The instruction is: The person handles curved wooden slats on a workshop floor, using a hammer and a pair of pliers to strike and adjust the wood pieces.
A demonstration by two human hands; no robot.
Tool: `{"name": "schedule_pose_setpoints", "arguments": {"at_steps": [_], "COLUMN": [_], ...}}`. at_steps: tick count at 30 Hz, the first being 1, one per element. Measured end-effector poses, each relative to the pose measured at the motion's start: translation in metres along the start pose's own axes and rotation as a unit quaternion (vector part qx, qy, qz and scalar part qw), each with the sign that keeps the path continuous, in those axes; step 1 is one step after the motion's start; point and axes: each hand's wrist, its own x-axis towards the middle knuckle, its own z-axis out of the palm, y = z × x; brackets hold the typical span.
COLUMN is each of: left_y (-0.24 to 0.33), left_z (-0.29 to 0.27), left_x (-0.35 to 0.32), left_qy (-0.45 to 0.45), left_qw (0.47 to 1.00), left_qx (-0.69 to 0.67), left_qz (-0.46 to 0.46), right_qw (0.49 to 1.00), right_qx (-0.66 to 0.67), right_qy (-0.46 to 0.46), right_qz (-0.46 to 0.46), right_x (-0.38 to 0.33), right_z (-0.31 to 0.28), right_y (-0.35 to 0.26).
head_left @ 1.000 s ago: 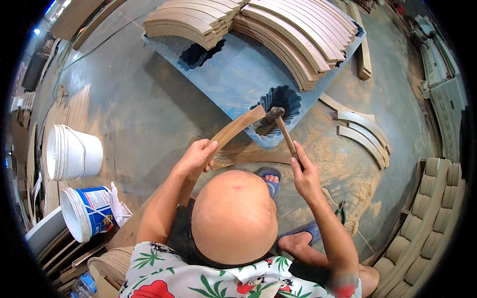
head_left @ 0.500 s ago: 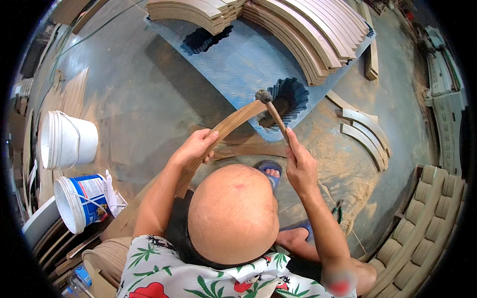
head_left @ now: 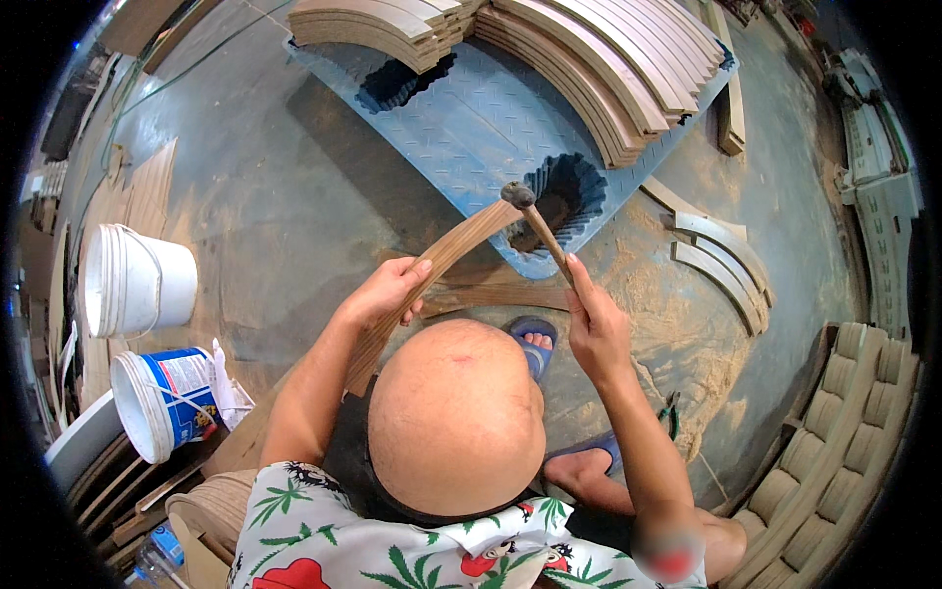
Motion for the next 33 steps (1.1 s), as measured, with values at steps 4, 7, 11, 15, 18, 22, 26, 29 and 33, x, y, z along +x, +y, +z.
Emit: {"name": "schedule_pose_setpoints", "arguments": {"at_steps": [4, 7, 11, 15, 18, 22, 26, 29, 33], "left_y": [-0.002, 0.003, -0.002, -0.011, -0.014, -0.012, -0.007, -0.009, 0.007], "left_z": [0.003, 0.002, -0.003, 0.003, 0.009, 0.007, -0.002, -0.008, -0.001], "left_x": [0.004, 0.004, 0.007, 0.009, 0.007, 0.009, 0.011, 0.014, 0.010], "left_qy": [-0.009, -0.007, -0.011, 0.015, 0.028, 0.026, 0.006, -0.005, -0.002], "left_qw": [1.000, 1.000, 1.000, 0.999, 0.999, 0.999, 1.000, 1.000, 0.999], "left_qx": [-0.008, 0.010, 0.009, 0.023, 0.017, 0.025, 0.021, 0.014, 0.041], "left_qz": [-0.003, 0.002, 0.003, 0.024, 0.039, 0.032, 0.010, 0.000, -0.005], "right_qw": [0.992, 0.993, 0.998, 0.999, 0.998, 0.972, 0.953, 0.939, 0.943], "right_qx": [-0.095, -0.094, -0.057, -0.031, -0.058, -0.204, -0.252, -0.284, -0.288], "right_qy": [-0.069, -0.059, -0.024, 0.009, -0.003, -0.075, -0.070, -0.071, -0.071], "right_qz": [0.053, 0.045, 0.020, 0.010, -0.005, -0.094, -0.155, -0.178, -0.153], "right_x": [0.001, 0.012, 0.007, -0.003, -0.008, -0.016, -0.013, 0.000, 0.017], "right_z": [0.007, 0.007, 0.002, -0.002, -0.005, -0.004, 0.001, -0.006, -0.022], "right_y": [0.013, 0.023, 0.018, 0.010, 0.006, 0.014, 0.023, 0.035, 0.051]}}
